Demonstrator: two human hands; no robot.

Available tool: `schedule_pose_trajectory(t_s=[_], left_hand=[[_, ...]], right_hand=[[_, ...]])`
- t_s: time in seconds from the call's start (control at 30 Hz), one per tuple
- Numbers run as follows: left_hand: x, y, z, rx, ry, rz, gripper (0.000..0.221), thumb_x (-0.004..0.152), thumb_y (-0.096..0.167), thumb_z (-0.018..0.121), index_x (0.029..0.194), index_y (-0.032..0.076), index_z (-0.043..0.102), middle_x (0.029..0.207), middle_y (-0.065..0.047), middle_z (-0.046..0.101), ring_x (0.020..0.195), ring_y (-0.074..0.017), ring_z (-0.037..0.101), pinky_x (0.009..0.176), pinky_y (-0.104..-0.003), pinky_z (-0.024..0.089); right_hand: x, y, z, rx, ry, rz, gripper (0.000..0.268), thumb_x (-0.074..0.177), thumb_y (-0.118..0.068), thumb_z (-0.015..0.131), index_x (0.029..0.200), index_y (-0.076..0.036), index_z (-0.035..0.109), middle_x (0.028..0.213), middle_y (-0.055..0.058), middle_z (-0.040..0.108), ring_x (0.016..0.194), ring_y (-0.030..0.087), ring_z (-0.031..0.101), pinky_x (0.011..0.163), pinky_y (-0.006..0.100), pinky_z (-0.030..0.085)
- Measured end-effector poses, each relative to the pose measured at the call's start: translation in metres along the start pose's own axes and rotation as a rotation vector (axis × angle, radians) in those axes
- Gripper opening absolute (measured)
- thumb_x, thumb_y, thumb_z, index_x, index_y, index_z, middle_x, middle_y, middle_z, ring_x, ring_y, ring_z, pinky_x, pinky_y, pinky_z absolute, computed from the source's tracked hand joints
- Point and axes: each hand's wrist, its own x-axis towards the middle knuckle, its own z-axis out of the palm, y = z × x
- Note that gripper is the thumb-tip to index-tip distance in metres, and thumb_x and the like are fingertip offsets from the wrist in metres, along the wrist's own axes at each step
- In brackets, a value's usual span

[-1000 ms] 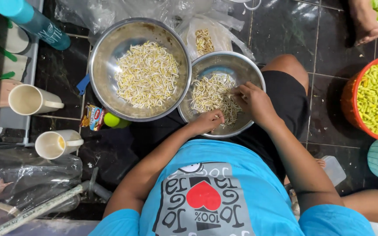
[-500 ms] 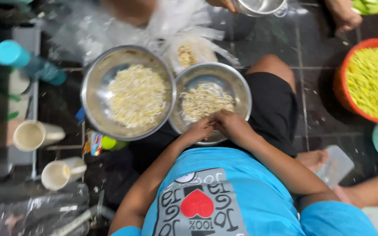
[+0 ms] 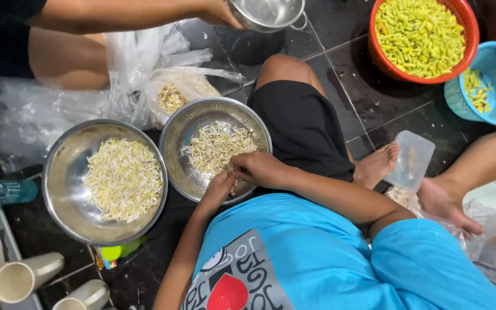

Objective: The person sits on the floor and sorts bean sprouts by hand, picking them from a colander and placing them into a metal bowl. Other people are also present, performing similar tasks with their own bowls and containers.

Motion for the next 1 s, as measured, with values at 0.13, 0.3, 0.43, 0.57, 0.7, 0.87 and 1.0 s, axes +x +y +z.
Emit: schedule_pose_trajectory(t_s=[0.13,0.3,0.43,0.57,0.7,0.87,1.0], left_hand=[[-0.008,0.015,0.000,-0.010,-0.037,0.003,0.035,0.102,0.025,0.047,0.075,0.009,0.062,0.059,-0.004,0.056,0.058,-0.0168,0.053,0.059,-0.030,0.042],[-0.025,0.040,0.006,-0.045,0.000,0.021,0.030,0.099,0.016,0.048,0.074,0.008,0.063,0.058,-0.003,0.052,0.057,-0.0171,0.056,0.060,-0.029,0.043],[-0.013,0.023,0.003,-0.074,-0.010,0.059,0.026,0.100,0.014,0.047,0.079,0.007,0.060,0.060,-0.004,0.046,0.060,-0.0178,0.056,0.063,-0.029,0.043],[-0.017,0.028,0.001,-0.082,-0.051,0.079,0.028,0.102,0.013,0.043,0.078,0.007,0.058,0.059,-0.004,0.045,0.059,-0.0167,0.052,0.063,-0.029,0.043],[-0.018,0.039,0.005,-0.096,-0.070,0.083,0.027,0.100,0.010,0.043,0.077,0.007,0.055,0.060,-0.003,0.041,0.060,-0.0162,0.049,0.063,-0.028,0.043],[-0.019,0.044,0.006,-0.058,-0.105,0.078,0.028,0.102,0.012,0.042,0.077,0.008,0.054,0.058,-0.003,0.040,0.057,-0.0149,0.044,0.060,-0.029,0.039],[-0.018,0.036,0.008,-0.124,-0.078,0.033,0.029,0.104,0.014,0.042,0.077,0.008,0.052,0.059,-0.001,0.037,0.058,-0.0146,0.045,0.059,-0.027,0.039]], right_hand=[[-0.005,-0.022,-0.023,0.214,-0.056,0.044,0.052,0.099,-0.008,0.059,0.149,0.000,0.047,0.107,0.018,0.075,0.097,0.037,0.074,0.076,0.046,0.061],[-0.005,-0.037,-0.048,0.278,0.055,0.015,0.021,0.102,-0.019,0.060,0.117,-0.006,0.065,0.099,0.017,0.076,0.096,0.040,0.073,0.077,0.048,0.061],[-0.005,-0.045,-0.062,0.199,0.151,-0.076,0.020,0.100,-0.016,0.061,0.113,-0.001,0.067,0.106,0.025,0.072,0.101,0.049,0.067,0.081,0.054,0.057],[-0.004,-0.028,-0.069,0.153,0.314,-0.204,0.021,0.095,-0.012,0.067,0.114,-0.005,0.070,0.121,0.019,0.067,0.114,0.045,0.064,0.095,0.053,0.053],[-0.016,0.022,-0.108,0.305,0.704,-0.178,0.021,0.097,-0.012,0.074,0.118,-0.010,0.075,0.118,0.011,0.069,0.122,0.033,0.064,0.108,0.045,0.048],[-0.080,0.202,-0.157,0.784,1.069,0.183,0.031,0.105,-0.027,0.066,0.134,-0.014,0.064,0.127,0.009,0.069,0.125,0.025,0.064,0.111,0.041,0.050],[-0.139,0.415,-0.160,1.526,1.360,0.546,0.092,0.091,-0.051,0.092,0.154,-0.007,0.041,0.154,0.019,0.051,0.142,0.032,0.054,0.117,0.042,0.054]])
